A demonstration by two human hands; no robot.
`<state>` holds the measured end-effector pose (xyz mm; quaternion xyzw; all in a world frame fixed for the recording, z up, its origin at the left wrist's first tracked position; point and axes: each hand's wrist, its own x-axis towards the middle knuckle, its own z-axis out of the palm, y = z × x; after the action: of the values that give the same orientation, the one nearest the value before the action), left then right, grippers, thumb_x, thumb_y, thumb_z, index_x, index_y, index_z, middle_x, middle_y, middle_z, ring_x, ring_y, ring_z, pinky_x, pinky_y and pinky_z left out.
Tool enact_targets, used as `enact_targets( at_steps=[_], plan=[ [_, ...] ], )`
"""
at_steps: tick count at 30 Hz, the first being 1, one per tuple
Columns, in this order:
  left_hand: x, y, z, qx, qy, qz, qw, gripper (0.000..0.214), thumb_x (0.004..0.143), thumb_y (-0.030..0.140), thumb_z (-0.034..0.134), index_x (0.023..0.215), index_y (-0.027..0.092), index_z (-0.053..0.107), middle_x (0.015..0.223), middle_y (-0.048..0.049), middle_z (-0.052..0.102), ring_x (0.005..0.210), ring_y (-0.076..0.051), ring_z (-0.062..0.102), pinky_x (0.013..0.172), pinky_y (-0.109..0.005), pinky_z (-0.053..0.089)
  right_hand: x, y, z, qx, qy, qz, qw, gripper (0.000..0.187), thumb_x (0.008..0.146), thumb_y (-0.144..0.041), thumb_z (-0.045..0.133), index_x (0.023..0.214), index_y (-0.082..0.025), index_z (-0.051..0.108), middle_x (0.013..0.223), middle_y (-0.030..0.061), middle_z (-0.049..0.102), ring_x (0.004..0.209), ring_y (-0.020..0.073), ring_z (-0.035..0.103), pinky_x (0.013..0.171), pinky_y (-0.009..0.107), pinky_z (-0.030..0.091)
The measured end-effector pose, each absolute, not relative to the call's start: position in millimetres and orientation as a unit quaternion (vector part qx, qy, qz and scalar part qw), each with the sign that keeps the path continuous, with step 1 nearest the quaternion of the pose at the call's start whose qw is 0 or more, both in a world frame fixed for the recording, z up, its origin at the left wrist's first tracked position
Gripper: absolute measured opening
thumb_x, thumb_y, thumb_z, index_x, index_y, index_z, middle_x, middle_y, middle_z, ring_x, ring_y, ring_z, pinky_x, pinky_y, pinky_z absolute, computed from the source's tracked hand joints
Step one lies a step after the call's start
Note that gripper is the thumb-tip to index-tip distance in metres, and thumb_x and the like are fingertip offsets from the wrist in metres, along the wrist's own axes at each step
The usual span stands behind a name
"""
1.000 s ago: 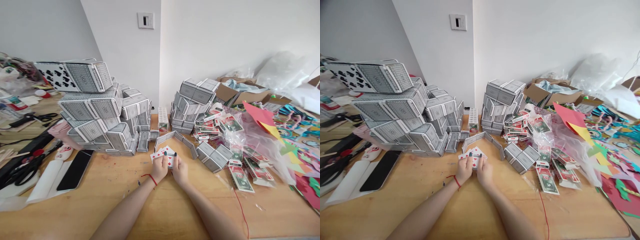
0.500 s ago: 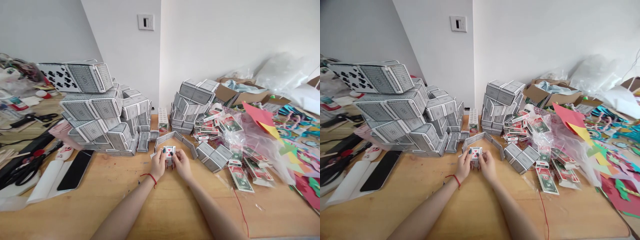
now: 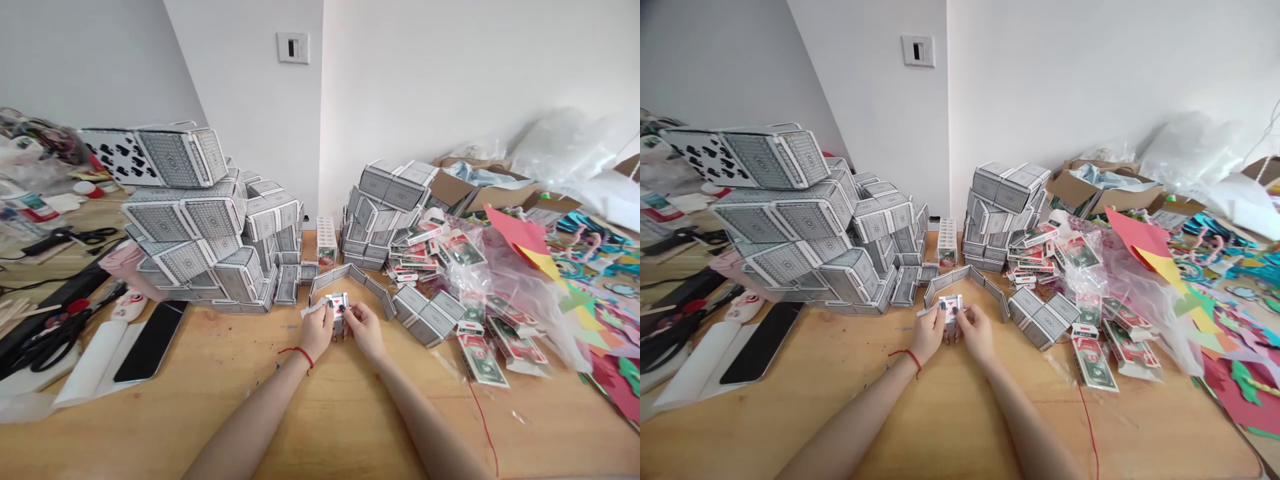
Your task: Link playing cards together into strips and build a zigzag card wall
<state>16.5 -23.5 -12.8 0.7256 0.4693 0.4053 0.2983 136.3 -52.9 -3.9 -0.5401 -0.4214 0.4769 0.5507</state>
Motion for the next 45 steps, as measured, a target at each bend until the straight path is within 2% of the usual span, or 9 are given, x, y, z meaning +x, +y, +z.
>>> enact_targets(
  at_steps=[2,4,7,13,22,28,35,43,45],
  plan=[
    [17.1,-23.4,-12.1,0.71,0.459,0.408,0.344,0.029,0.087,0.031,0.034,0.068,0.018,0.051,0.053,0.0015,0.056,0.043,-0.009,0.051,0.044,-0.019,0.038,141.3,-52.5,-2.6,-0.557,-0.421,0.457,0.551,0.036,0.071,-0.048,0.058,0.089,-0.016,0.057,0.049,-0.004,0.051,0.036,0.0111,0.048,0.035,0.024,0.043],
    [17.5,-22.9,-10.5,0.691,0.45,0.432,0.365,0.018,0.083,0.029,0.042,0.095,0.018,0.051,0.078,-0.0016,0.064,0.057,-0.01,0.058,0.051,-0.02,0.044,145.9,-52.1,-1.7,-0.572,-0.429,0.443,0.54,0.038,0.07,-0.046,0.058,0.092,-0.015,0.059,0.049,-0.0038,0.051,0.036,0.0111,0.047,0.036,0.024,0.043],
    [17.6,-21.5,-8.7,0.684,0.44,0.452,0.365,0.035,0.078,0.026,0.051,0.112,0.021,0.044,0.103,-0.0056,0.061,0.076,-0.012,0.062,0.064,-0.023,0.049,149.1,-52.1,-1.7,-0.581,-0.462,0.424,0.519,0.039,0.071,-0.044,0.057,0.096,-0.014,0.061,0.052,-0.0018,0.054,0.036,0.0103,0.047,0.036,0.024,0.043],
    [16.5,-18.8,-12.4,0.674,0.478,0.45,0.337,0.017,0.077,0.024,0.052,0.093,0.019,0.054,0.086,-0.004,0.064,0.071,-0.013,0.062,0.065,-0.027,0.05,146.4,-50.6,-11.8,-0.584,-0.452,0.389,0.551,0.04,0.069,-0.04,0.059,0.101,-0.017,0.056,0.077,0.0051,0.063,0.051,0.014,0.057,0.044,0.027,0.05],
    [18.7,-18.9,-25.0,0.648,0.48,0.464,0.367,0.017,0.076,0.028,0.056,0.088,0.018,0.051,0.081,-0.0047,0.065,0.066,-0.013,0.064,0.061,-0.027,0.053,152.7,-45.6,-21.6,-0.61,-0.408,0.347,0.584,0.038,0.065,-0.037,0.063,0.095,-0.016,0.055,0.084,0.0087,0.067,0.073,0.0196,0.064,0.066,0.033,0.052],
    [19.8,-20.2,-23.8,0.634,0.466,0.482,0.386,0.014,0.074,0.027,0.057,0.082,0.017,0.05,0.077,-0.0042,0.066,0.066,-0.014,0.065,0.059,-0.025,0.053,149.8,-49.0,-18.4,-0.632,-0.414,0.354,0.552,0.034,0.066,-0.042,0.062,0.086,-0.015,0.064,0.082,0.0101,0.07,0.072,0.023,0.065,0.065,0.034,0.051],
    [19.4,-19.6,-22.3,0.641,0.478,0.48,0.362,0.013,0.071,0.026,0.06,0.077,0.016,0.055,0.075,-0.005,0.068,0.063,-0.014,0.065,0.059,-0.025,0.053,149.1,-50.9,-15.7,-0.632,-0.437,0.343,0.541,0.033,0.069,-0.04,0.058,0.091,-0.017,0.067,0.085,0.0083,0.07,0.075,0.0243,0.064,0.069,0.036,0.05],
    [19.0,-21.6,-11.5,0.632,0.476,0.477,0.382,0.008,0.073,0.023,0.055,0.076,0.017,0.057,0.072,-0.0031,0.068,0.062,-0.013,0.065,0.058,-0.023,0.052,155.7,-49.8,-10.2,-0.645,-0.445,0.345,0.517,0.029,0.07,-0.033,0.053,0.085,-0.015,0.069,0.074,0.005,0.07,0.062,0.0197,0.061,0.059,0.03,0.048],
    [18.8,-22.2,-8.6,0.624,0.471,0.484,0.392,0.012,0.074,0.022,0.053,0.084,0.016,0.055,0.074,-0.0037,0.068,0.062,-0.013,0.065,0.057,-0.023,0.052,157.2,-49.0,-7.6,-0.631,-0.441,0.37,0.519,0.031,0.07,-0.033,0.053,0.088,-0.014,0.068,0.076,0.0053,0.069,0.062,0.019,0.061,0.058,0.029,0.047]
  ],
)
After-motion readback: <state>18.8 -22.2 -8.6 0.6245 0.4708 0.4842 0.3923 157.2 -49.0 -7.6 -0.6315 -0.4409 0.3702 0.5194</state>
